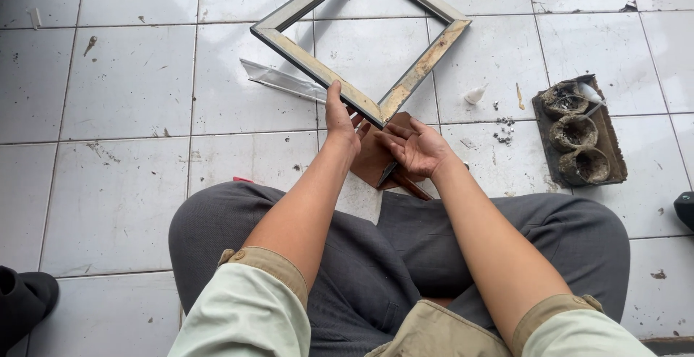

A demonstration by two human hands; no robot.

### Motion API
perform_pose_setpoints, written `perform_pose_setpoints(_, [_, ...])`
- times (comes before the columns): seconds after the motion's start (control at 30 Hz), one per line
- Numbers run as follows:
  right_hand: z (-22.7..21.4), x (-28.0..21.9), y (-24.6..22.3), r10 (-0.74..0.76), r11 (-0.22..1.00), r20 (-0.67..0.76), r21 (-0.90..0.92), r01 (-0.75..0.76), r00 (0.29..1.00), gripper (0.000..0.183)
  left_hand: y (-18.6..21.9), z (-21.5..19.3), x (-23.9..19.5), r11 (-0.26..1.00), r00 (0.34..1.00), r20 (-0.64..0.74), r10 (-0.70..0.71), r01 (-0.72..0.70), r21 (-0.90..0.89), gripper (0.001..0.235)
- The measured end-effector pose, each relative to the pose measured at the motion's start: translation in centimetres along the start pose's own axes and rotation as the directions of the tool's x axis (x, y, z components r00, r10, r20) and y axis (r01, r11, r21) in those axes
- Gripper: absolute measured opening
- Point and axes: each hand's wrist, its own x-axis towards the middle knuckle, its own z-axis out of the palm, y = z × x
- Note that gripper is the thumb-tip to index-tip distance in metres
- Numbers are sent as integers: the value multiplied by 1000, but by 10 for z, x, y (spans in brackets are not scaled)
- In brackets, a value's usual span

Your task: Assembling a wooden picture frame by applying glue and hammering joints

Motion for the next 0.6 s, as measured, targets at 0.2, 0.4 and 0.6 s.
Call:
perform_pose_setpoints(0.2, [-32, 6, -19, -572, 769, -447, -2, 639, 687, 26, 1, -1, -11, 999, 1000, -9, -16, 16, 36, 86])
perform_pose_setpoints(0.4, [-5, -19, -6, -594, 760, -408, -568, 317, 693, 28, -26, -17, 28, 970, 994, -2, -107, 104, 218, 81])
perform_pose_setpoints(0.6, [23, -40, 10, -678, 602, -354, -770, 211, 643, 29, -30, -15, 28, 952, 993, -18, -120, 120, 283, 84])
